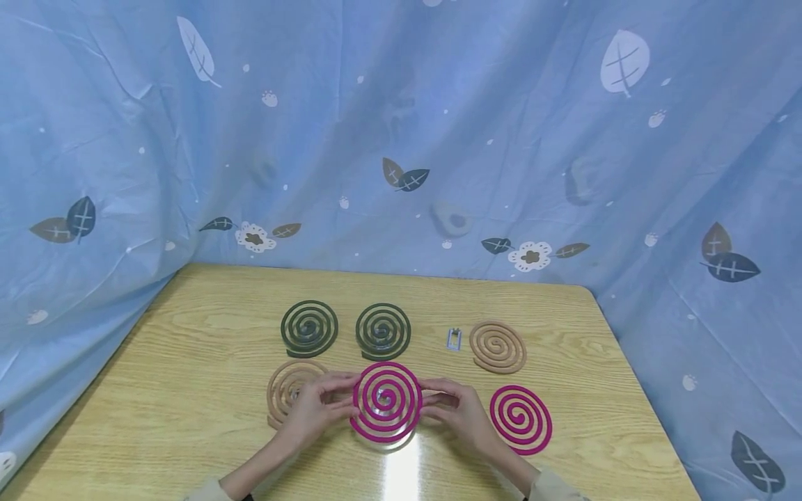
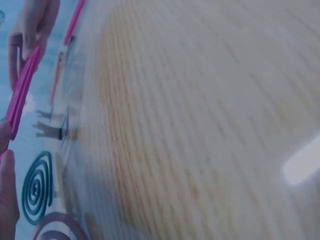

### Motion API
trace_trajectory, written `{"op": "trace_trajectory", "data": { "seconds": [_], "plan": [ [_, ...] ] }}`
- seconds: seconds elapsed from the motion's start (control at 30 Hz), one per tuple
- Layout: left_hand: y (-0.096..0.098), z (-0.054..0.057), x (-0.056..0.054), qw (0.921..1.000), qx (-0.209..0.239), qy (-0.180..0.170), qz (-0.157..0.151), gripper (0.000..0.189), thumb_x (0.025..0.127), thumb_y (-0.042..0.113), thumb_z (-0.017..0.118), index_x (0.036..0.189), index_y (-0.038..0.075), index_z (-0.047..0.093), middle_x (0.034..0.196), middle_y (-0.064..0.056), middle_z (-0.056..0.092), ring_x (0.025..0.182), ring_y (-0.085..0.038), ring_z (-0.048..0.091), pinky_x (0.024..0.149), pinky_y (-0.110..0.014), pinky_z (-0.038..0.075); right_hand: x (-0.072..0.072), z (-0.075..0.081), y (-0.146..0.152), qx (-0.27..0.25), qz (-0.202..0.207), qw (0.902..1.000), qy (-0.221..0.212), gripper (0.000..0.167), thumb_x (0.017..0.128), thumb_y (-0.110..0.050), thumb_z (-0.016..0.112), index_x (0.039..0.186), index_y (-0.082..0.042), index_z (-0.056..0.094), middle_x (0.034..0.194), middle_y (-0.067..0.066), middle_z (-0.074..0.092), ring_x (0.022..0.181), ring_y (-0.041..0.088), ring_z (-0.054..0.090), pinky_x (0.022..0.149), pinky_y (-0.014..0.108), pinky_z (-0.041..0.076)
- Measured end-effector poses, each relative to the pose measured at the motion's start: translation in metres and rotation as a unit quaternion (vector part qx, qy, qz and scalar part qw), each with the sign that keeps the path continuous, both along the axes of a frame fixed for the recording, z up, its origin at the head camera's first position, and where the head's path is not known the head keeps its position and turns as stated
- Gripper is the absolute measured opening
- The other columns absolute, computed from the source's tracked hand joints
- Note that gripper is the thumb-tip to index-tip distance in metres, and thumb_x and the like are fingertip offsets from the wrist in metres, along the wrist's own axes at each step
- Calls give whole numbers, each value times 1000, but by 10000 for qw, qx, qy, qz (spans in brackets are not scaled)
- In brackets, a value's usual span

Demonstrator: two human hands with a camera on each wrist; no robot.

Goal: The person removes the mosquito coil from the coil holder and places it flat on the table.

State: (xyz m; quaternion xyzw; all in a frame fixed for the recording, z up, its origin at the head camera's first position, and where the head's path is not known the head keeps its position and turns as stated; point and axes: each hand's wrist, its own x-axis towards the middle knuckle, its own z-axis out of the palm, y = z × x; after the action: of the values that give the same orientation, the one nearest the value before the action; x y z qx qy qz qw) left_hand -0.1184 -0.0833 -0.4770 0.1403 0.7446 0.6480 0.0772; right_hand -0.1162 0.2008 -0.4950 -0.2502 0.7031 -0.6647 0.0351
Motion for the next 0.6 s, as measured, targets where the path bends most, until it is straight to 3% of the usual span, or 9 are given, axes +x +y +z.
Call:
{"op": "trace_trajectory", "data": {
  "seconds": [0.13, 0.27, 0.43, 0.6],
  "plan": [
    [2, 0, 3, 9999, -71, 76, 54, 45, 69, 1, 82, 111, -6, 66, 120, -21, 61, 109, -36, 60, 84, -23, 55, 3, 2, 3, -203, 107, 9997, -46, 35, 79, 14, 66, 109, 25, 53, 109, 33, 60, 92, 13, 68, 81, 32, 57],
    [4, -2, 4, 10000, -33, 81, -4, 45, 69, 2, 82, 110, -7, 66, 119, -19, 61, 109, -35, 60, 84, -23, 56, 4, 3, 8, -122, 72, 9999, -99, 33, 79, 12, 67, 108, 23, 56, 112, 28, 62, 96, 11, 67, 82, 31, 57],
    [5, -2, 6, 9992, -354, 207, 38, 41, 71, 5, 81, 109, -3, 68, 117, -12, 64, 112, -32, 58, 92, -23, 52, 7, 5, 10, 329, -155, 9993, 41, 32, 78, 7, 70, 107, 18, 61, 113, 30, 61, 105, 5, 62, 88, 26, 54],
    [9, 0, 10, 9994, -306, 178, 17, 35, 74, 3, 78, 107, -2, 69, 116, -13, 65, 112, -33, 58, 97, -30, 50, 11, 7, 14, 616, -350, 9973, 208, 26, 77, 7, 71, 101, 13, 66, 110, 33, 61, 106, 2, 60, 90, 22, 52]
  ]
}}
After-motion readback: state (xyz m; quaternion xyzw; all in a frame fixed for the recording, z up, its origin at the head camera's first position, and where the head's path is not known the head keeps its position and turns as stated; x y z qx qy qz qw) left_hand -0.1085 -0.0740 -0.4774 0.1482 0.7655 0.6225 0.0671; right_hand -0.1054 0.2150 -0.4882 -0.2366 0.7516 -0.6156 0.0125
